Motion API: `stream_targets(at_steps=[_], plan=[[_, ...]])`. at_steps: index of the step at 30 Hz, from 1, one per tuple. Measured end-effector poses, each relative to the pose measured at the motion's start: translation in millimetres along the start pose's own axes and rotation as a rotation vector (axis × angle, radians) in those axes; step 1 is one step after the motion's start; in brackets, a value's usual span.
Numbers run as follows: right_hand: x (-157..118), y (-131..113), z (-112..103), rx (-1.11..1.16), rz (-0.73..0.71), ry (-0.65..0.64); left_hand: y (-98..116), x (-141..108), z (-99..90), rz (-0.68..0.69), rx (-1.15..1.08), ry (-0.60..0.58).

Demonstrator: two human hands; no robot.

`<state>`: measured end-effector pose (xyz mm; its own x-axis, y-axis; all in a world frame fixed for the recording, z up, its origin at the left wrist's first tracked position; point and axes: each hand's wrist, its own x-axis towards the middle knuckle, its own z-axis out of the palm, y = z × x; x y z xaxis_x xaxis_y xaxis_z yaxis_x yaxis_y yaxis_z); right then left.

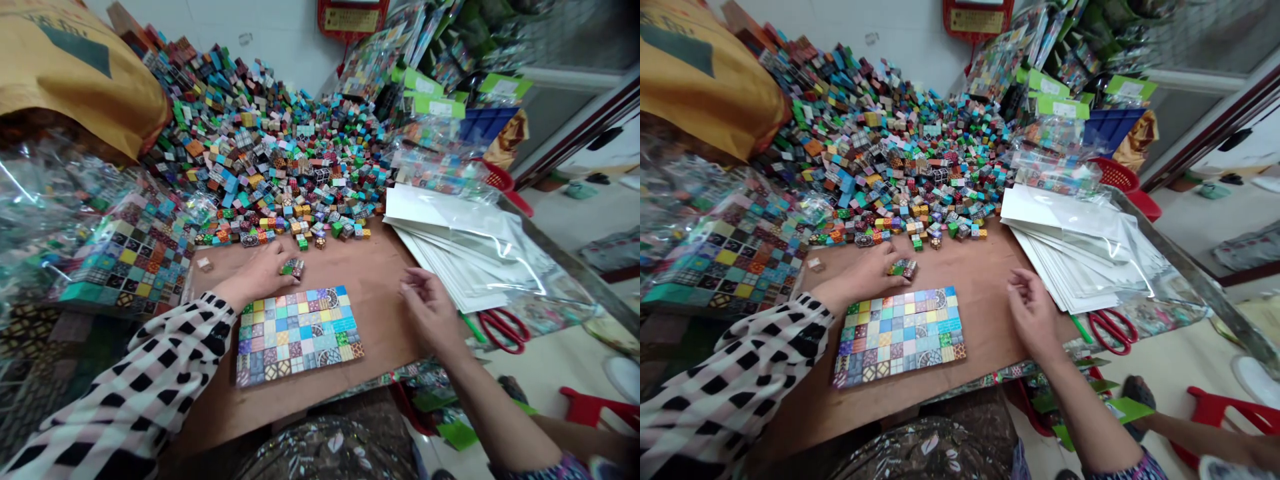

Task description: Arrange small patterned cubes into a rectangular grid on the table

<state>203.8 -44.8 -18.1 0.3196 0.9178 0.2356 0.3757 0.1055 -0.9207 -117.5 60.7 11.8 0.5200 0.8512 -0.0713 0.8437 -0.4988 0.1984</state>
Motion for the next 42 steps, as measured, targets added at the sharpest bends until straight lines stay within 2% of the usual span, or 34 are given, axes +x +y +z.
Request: stream_targets(at_steps=[2, 4, 8, 12, 16, 21, 25, 31, 38, 42], plan=[[12, 1, 10, -0.108, -0.073, -0.165, 1, -1, 0.0, -0.017, -0.015, -0.003], [29, 4, 22, -0.194, -0.131, -0.236, 1, -2, 0.4, -0.034, -0.028, -0.007], [73, 8, 45, -0.342, -0.188, -0.255, 0, -3, 2.9, -0.06, -0.059, 0.013], [111, 0, 68, -0.571, -0.325, -0.282, -2, -6, 5.3, -0.046, -0.041, 0.042], [130, -15, 94, -0.75, -0.459, -0.34, -1, -10, 4.6, -0.095, -0.015, 0.041], [142, -24, 118, -0.841, -0.432, -0.401, -1, -16, 2.7, -0.153, -0.003, 0.058], [152, -21, 122, -0.82, -0.398, -0.452, -5, -18, 3.6, -0.168, -0.026, 0.071], [159, -12, 113, -0.752, -0.405, -0.468, -5, -18, 4.9, -0.187, -0.067, 0.082], [159, -3, 105, -0.682, -0.348, -0.389, -4, -23, 2.2, -0.18, -0.037, 0.072], [155, 0, 98, -0.67, -0.354, -0.399, -7, -24, 3.8, -0.191, -0.064, 0.09]])
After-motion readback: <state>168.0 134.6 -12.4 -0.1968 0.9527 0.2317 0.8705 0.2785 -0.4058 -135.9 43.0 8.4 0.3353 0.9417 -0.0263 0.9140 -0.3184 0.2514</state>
